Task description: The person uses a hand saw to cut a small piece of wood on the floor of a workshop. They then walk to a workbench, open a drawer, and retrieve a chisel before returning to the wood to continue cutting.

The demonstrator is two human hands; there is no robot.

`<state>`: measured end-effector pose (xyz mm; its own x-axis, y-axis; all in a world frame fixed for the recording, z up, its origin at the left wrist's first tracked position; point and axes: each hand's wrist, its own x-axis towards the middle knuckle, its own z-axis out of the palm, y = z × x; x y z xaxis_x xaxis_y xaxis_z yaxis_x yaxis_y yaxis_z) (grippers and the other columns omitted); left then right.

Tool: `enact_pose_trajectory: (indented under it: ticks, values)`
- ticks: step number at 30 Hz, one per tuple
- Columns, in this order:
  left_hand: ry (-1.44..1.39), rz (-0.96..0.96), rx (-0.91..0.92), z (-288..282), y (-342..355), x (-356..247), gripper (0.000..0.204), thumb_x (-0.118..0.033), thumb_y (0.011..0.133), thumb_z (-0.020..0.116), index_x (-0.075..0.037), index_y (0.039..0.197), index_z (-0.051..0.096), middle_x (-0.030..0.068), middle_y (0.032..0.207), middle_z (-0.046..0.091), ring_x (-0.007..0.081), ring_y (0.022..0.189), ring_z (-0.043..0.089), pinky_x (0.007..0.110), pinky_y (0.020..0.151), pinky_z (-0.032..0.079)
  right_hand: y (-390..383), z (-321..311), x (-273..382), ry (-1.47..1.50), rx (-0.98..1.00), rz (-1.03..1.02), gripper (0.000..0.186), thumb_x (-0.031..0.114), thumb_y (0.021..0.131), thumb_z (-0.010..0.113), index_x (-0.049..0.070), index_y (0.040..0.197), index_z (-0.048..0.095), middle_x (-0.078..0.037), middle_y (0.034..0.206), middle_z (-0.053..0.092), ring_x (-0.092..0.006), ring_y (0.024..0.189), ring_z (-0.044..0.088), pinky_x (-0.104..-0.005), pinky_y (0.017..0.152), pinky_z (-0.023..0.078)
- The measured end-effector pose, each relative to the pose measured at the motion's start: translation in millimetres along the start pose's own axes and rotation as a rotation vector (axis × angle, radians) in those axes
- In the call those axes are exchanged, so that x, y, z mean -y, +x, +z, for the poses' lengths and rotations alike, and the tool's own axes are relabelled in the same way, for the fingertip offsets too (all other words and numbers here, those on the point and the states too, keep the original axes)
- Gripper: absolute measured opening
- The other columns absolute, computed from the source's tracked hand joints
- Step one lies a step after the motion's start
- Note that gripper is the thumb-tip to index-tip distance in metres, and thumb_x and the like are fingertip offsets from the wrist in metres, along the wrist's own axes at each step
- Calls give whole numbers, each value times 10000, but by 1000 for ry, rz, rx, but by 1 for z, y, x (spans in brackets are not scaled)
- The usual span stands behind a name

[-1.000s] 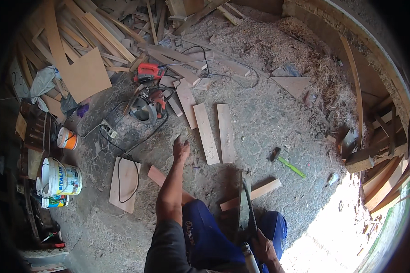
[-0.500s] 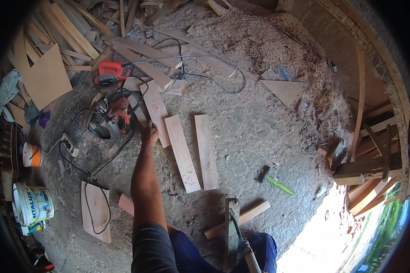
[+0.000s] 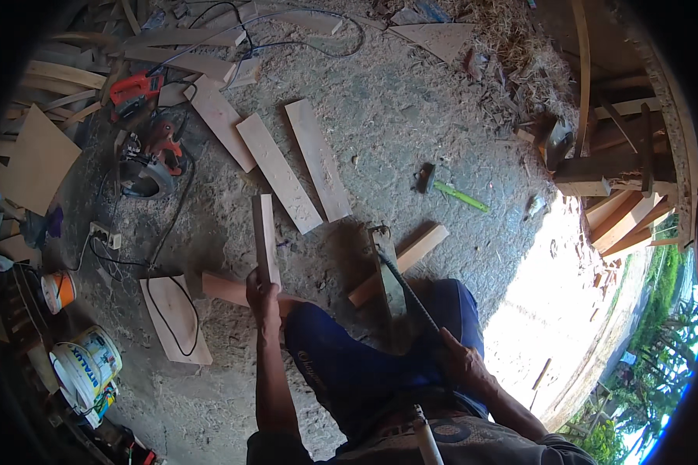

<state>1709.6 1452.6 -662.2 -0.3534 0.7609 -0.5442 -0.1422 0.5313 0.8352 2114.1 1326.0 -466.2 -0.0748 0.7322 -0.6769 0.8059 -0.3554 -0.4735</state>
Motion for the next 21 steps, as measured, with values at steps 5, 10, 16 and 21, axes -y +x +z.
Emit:
enact_pose_trajectory:
  ticks: [5, 10, 16, 21]
  values:
    - [294, 28, 192, -16, -100, 17, 358, -58, 739, 548, 33, 1075, 633, 138, 958, 617, 263, 957, 618, 380, 839, 497, -6, -6, 0, 31, 0, -104, 528, 159, 940, 544, 24, 1438, 434, -290, 961, 670, -428, 838, 686, -482, 725, 544]
    - [558, 472, 271, -8, -130, 33, 326, -74, 745, 573, 20, 1046, 654, 186, 976, 658, 306, 987, 637, 409, 867, 497, -8, -44, 38, -83, 118, -184, 484, 161, 938, 503, -22, 1382, 443, -256, 860, 658, -401, 781, 678, -483, 698, 522]
    - [321, 310, 311, -13, -124, 37, 412, -64, 729, 558, 11, 1122, 657, 181, 1055, 679, 270, 982, 656, 368, 897, 502, 8, -77, 81, -203, 258, -289, 290, 121, 923, 483, 30, 1165, 614, -178, 905, 681, -312, 823, 695, -433, 738, 554]
    - [430, 416, 280, 7, -129, 32, 409, -139, 773, 557, -60, 1159, 667, 134, 970, 709, 265, 895, 679, 349, 883, 508, 26, -103, 94, -582, 343, -275, 212, 132, 952, 463, 40, 1059, 621, -142, 873, 710, -299, 886, 699, -434, 830, 524]
